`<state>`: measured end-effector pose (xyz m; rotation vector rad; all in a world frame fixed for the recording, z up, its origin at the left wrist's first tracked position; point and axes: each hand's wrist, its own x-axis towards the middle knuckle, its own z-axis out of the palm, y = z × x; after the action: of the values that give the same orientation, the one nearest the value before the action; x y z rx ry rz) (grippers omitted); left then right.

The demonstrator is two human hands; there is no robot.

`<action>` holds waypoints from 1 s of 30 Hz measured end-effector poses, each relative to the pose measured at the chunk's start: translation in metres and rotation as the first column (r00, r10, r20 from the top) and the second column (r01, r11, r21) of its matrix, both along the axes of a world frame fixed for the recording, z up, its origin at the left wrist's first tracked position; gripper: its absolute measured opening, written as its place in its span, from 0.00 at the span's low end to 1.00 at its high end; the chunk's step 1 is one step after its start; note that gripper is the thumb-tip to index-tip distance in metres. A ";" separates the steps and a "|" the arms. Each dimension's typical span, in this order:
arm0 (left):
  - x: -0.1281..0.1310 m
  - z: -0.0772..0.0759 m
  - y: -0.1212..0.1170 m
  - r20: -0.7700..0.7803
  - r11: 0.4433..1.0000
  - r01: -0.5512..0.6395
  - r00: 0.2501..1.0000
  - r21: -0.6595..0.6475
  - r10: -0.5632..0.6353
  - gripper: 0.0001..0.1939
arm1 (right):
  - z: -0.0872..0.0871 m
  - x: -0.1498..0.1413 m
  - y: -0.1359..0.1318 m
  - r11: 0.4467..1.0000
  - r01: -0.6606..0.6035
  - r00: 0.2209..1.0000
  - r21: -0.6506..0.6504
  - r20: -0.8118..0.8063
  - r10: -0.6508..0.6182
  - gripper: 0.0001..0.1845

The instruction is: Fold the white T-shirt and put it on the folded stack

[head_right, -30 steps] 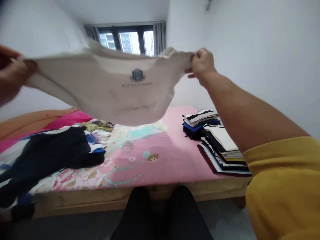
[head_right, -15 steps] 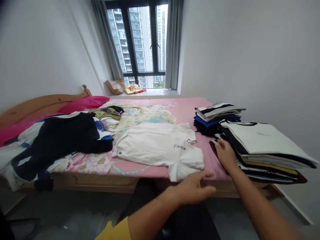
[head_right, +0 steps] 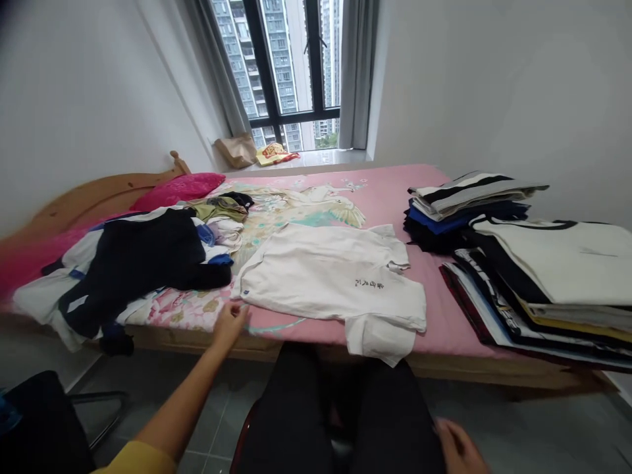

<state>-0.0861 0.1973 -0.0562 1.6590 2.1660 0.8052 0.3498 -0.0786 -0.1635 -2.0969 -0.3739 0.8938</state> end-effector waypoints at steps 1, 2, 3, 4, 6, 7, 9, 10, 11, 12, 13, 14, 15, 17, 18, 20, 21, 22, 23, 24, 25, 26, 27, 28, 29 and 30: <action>-0.003 0.002 0.012 -0.028 0.999 -0.031 0.999 -0.007 0.031 0.16 | 0.013 -0.010 0.017 0.995 -0.033 0.999 0.094 0.012 0.032 0.19; -0.004 0.003 0.023 -0.052 0.998 -0.058 0.997 -0.017 0.057 0.18 | 0.024 -0.019 0.033 0.981 -0.071 0.997 0.181 -0.019 0.076 0.21; -0.003 0.004 0.032 -0.071 0.996 -0.081 0.994 -0.029 0.079 0.20 | 0.032 -0.028 0.048 0.970 -0.022 0.994 0.244 -0.095 0.047 0.25; -0.002 0.003 0.039 -0.085 0.994 -0.101 0.992 -0.041 0.098 0.21 | 0.038 -0.036 0.061 0.951 0.066 0.978 0.303 -0.210 -0.002 0.28; 0.000 0.001 0.050 -0.103 0.990 -0.132 0.987 -0.059 0.125 0.22 | 0.043 -0.050 0.081 0.910 0.256 0.867 0.327 -0.495 -0.066 0.32; -0.001 0.000 0.054 -0.106 0.988 -0.141 0.985 -0.064 0.134 0.22 | 0.043 -0.056 0.087 0.898 0.324 0.779 0.299 -0.623 -0.074 0.31; -0.004 -0.001 0.059 -0.099 0.987 -0.149 0.985 -0.068 0.142 0.20 | 0.040 -0.065 0.096 0.903 0.368 0.603 0.222 -0.796 -0.050 0.28; -0.007 -0.002 0.061 -0.089 0.987 -0.150 0.986 -0.066 0.144 0.19 | 0.039 -0.069 0.100 0.912 0.366 0.527 0.185 -0.849 -0.039 0.26; -0.010 -0.003 0.061 -0.075 0.987 -0.147 0.987 -0.062 0.142 0.18 | 0.038 -0.073 0.103 0.919 0.360 0.459 0.158 -0.888 -0.027 0.24; -0.014 -0.003 0.061 -0.056 0.989 -0.140 0.989 -0.054 0.137 0.17 | 0.038 -0.076 0.106 0.923 0.358 0.393 0.139 -0.920 -0.014 0.22; -0.017 -0.003 0.061 -0.030 0.991 -0.127 0.992 -0.043 0.126 0.15 | 0.037 -0.079 0.109 0.926 0.358 0.325 0.122 -0.946 -0.001 0.20; -0.021 -0.004 0.060 0.002 0.993 -0.113 0.994 -0.031 0.113 0.13 | 0.037 -0.082 0.113 0.927 0.359 0.264 0.107 -0.964 0.009 0.18; -0.024 -0.004 0.060 0.043 0.995 -0.096 0.994 -0.018 0.097 0.12 | 0.037 -0.085 0.117 0.929 0.357 0.218 0.100 -0.976 0.021 0.16; -0.030 -0.004 0.060 0.149 0.998 -0.068 0.987 0.012 0.066 0.11 | 0.037 -0.091 0.125 0.930 0.354 0.193 0.102 -0.981 0.034 0.14; -0.032 -0.003 0.062 0.216 0.998 -0.059 0.975 0.027 0.052 0.12 | 0.037 -0.093 0.129 0.928 0.358 0.213 0.102 -0.977 0.025 0.13; -0.037 0.003 0.067 0.362 0.997 -0.046 0.932 0.059 0.022 0.14 | 0.037 -0.096 0.136 0.912 0.398 0.299 0.103 -0.954 -0.022 0.11; -0.040 0.009 0.071 0.434 0.996 -0.039 0.901 0.080 0.001 0.15 | 0.037 -0.096 0.138 0.892 0.438 0.348 0.114 -0.936 -0.051 0.10; -0.043 0.016 0.076 0.499 0.994 -0.031 0.866 0.103 -0.024 0.16 | 0.037 -0.096 0.141 0.860 0.492 0.396 0.135 -0.914 -0.083 0.10; -0.046 0.024 0.080 0.554 0.991 -0.022 0.831 0.129 -0.054 0.16 | 0.038 -0.094 0.142 0.818 0.550 0.442 0.167 -0.890 -0.115 0.11; -0.049 0.033 0.084 0.599 0.987 -0.012 0.796 0.157 -0.086 0.17 | 0.040 -0.090 0.143 0.770 0.603 0.485 0.212 -0.862 -0.143 0.12; -0.052 0.042 0.086 0.632 0.983 -0.002 0.766 0.184 -0.117 0.17 | 0.042 -0.086 0.142 0.721 0.642 0.526 0.259 -0.834 -0.169 0.14; -0.054 0.051 0.086 0.656 0.978 0.011 0.740 0.207 -0.147 0.17 | 0.046 -0.080 0.141 0.680 0.666 0.565 0.306 -0.803 -0.192 0.15; -0.056 0.057 0.084 0.672 0.974 0.028 0.719 0.224 -0.176 0.17 | 0.051 -0.074 0.138 0.646 0.674 0.608 0.359 -0.766 -0.208 0.16; -0.057 0.061 0.078 0.682 0.971 0.051 0.703 0.235 -0.202 0.17 | 0.056 -0.066 0.134 0.617 0.671 0.653 0.411 -0.722 -0.229 0.16; -0.057 0.062 0.070 0.686 0.968 0.079 0.692 0.237 -0.224 0.17 | 0.062 -0.057 0.130 0.588 0.665 0.694 0.460 -0.672 -0.259 0.16; -0.056 0.060 0.058 0.687 0.967 0.115 0.685 0.227 -0.243 0.17 | 0.068 -0.047 0.125 0.556 0.658 0.729 0.507 -0.615 -0.301 0.17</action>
<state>-0.1425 0.2552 0.0036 1.2766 1.3936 1.3268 0.3033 0.0460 -0.0952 -1.1001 0.1516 0.7052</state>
